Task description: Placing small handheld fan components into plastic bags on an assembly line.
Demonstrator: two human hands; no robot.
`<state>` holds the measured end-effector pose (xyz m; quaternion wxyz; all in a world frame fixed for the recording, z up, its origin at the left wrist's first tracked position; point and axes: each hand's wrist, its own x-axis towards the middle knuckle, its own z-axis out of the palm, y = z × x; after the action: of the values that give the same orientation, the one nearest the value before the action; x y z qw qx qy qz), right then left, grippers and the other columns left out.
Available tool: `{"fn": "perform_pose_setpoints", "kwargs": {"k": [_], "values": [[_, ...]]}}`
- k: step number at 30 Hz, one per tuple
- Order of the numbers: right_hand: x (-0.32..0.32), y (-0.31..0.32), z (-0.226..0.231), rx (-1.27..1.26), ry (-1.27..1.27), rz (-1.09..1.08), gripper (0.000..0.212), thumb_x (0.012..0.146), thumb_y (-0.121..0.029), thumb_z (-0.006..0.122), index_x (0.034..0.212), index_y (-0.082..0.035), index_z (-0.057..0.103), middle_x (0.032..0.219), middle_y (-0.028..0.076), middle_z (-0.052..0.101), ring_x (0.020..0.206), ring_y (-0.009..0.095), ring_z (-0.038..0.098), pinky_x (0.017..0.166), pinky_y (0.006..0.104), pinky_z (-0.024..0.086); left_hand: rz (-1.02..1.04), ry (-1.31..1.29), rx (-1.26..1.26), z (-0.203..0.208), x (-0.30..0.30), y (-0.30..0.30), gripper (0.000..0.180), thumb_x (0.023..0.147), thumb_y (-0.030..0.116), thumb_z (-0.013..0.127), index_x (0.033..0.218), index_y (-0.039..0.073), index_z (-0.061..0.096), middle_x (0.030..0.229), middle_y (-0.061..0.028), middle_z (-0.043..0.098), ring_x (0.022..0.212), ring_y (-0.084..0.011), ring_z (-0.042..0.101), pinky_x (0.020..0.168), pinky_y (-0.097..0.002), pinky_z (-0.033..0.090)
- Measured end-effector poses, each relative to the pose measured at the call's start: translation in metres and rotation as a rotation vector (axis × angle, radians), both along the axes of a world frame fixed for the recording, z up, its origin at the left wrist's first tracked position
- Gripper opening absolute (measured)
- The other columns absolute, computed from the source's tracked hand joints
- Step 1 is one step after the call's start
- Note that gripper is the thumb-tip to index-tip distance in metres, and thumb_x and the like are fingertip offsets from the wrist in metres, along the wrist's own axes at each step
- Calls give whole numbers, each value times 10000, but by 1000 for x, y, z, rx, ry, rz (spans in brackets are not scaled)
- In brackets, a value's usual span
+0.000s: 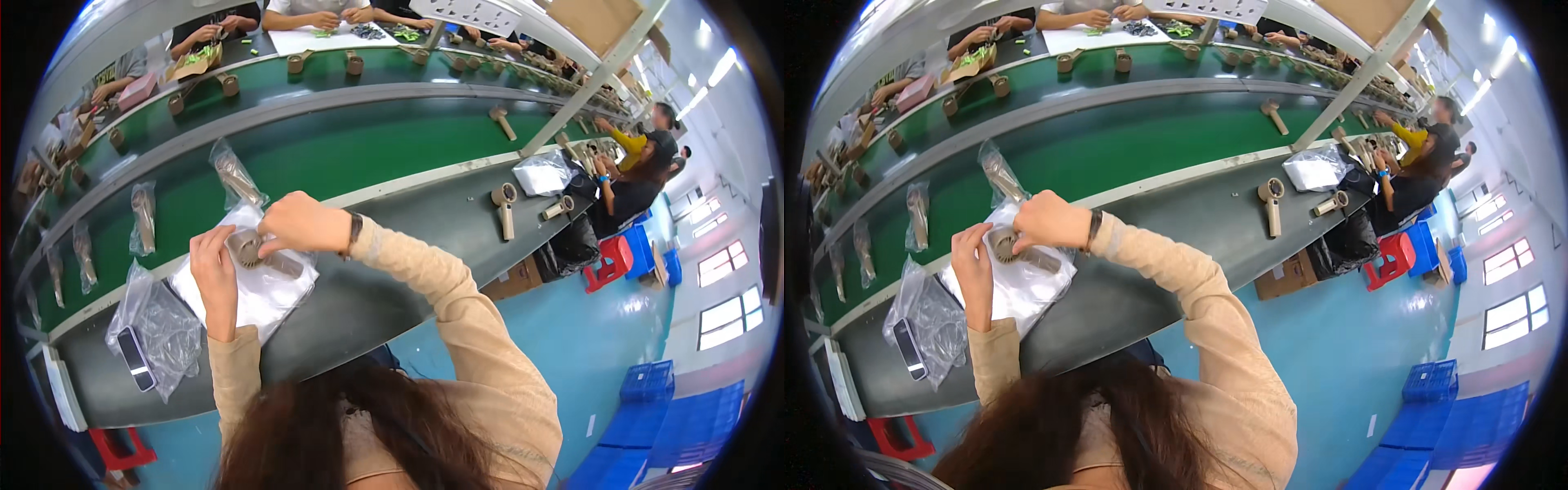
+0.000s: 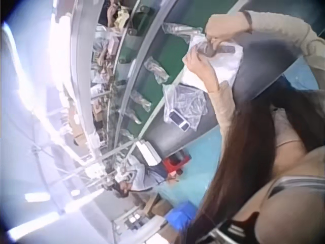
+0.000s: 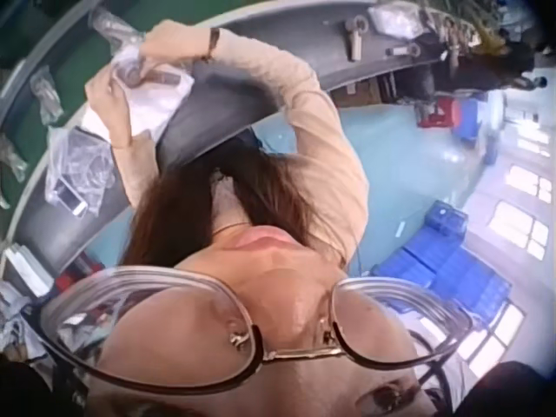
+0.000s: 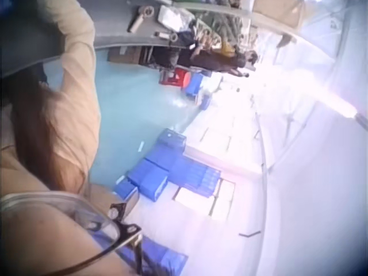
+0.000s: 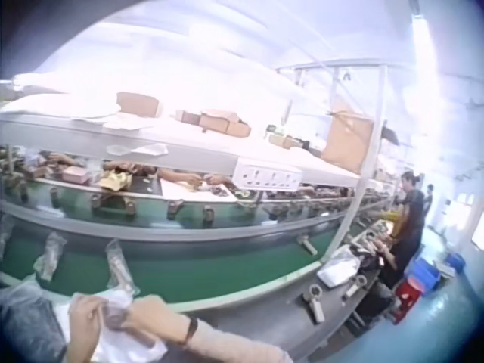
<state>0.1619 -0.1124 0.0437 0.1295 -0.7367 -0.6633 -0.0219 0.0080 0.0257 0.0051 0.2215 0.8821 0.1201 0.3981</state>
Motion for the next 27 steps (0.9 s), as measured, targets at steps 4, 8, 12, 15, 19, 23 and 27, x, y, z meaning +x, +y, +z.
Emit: {"fn": "perform_pose_setpoints", "kwargs": {"k": [4, 8, 12, 15, 19, 23, 27], "values": [[29, 15, 0, -100, 368, 318, 248, 790, -333, 722, 861, -95, 739, 715, 93, 633, 696, 283, 634, 620, 369, 476, 1, 19, -43, 0, 10, -1, 243, 850, -60, 535, 1023, 27, 680, 1028, -115, 669, 988, -301, 596, 857, -377, 473], [30, 10, -11, -80, 633, 455, 153, 736, -191, 761, 816, -68, 719, 799, 70, 633, 708, 211, 597, 636, 331, 455, -32, 33, -142, 6, 12, -6, 233, 846, -52, 530, 1007, 25, 680, 1021, -117, 671, 969, -290, 601, 845, -366, 469], [9, -2, -20, -7, 576, 382, 110, 762, -169, 721, 817, -75, 708, 817, 69, 621, 739, 227, 590, 653, 325, 455, -53, 56, -240, -3, 10, -5, 240, 823, -56, 546, 1003, 27, 680, 983, -118, 666, 896, -258, 612, 774, -332, 478], [0, -8, -19, 21, 489, 330, 109, 784, -162, 691, 846, -73, 701, 812, 69, 614, 762, 252, 594, 678, 343, 464, -16, 25, -171, -14, 9, -7, 243, 817, -55, 554, 1007, 28, 679, 958, -118, 660, 845, -239, 610, 743, -325, 481], [-11, -10, -25, 11, 866, 428, 90, 824, -143, 682, 831, -53, 689, 867, 56, 633, 799, 204, 605, 744, 324, 473, -65, 52, -333, -23, 11, -16, 243, 783, -64, 573, 986, 23, 675, 933, -113, 652, 801, -248, 598, 733, -347, 485], [5, -7, -51, 527, 1223, 262, 95, 921, -114, 612, 873, -33, 625, 922, 40, 635, 887, 144, 602, 846, 296, 473, -235, 81, -658, -23, 23, -5, 200, 890, -6, 573, 1064, 14, 668, 1051, -88, 676, 946, -172, 625, 826, -290, 495], [14, 2, -35, 804, 1129, -59, 113, 927, -99, 570, 850, -16, 572, 792, 30, 652, 729, 131, 627, 661, 273, 489, -217, -215, -674, -4, 22, 6, 330, 934, 62, 589, 1255, -7, 558, 1223, -82, 607, 1040, -156, 581, 899, -273, 463]]}}
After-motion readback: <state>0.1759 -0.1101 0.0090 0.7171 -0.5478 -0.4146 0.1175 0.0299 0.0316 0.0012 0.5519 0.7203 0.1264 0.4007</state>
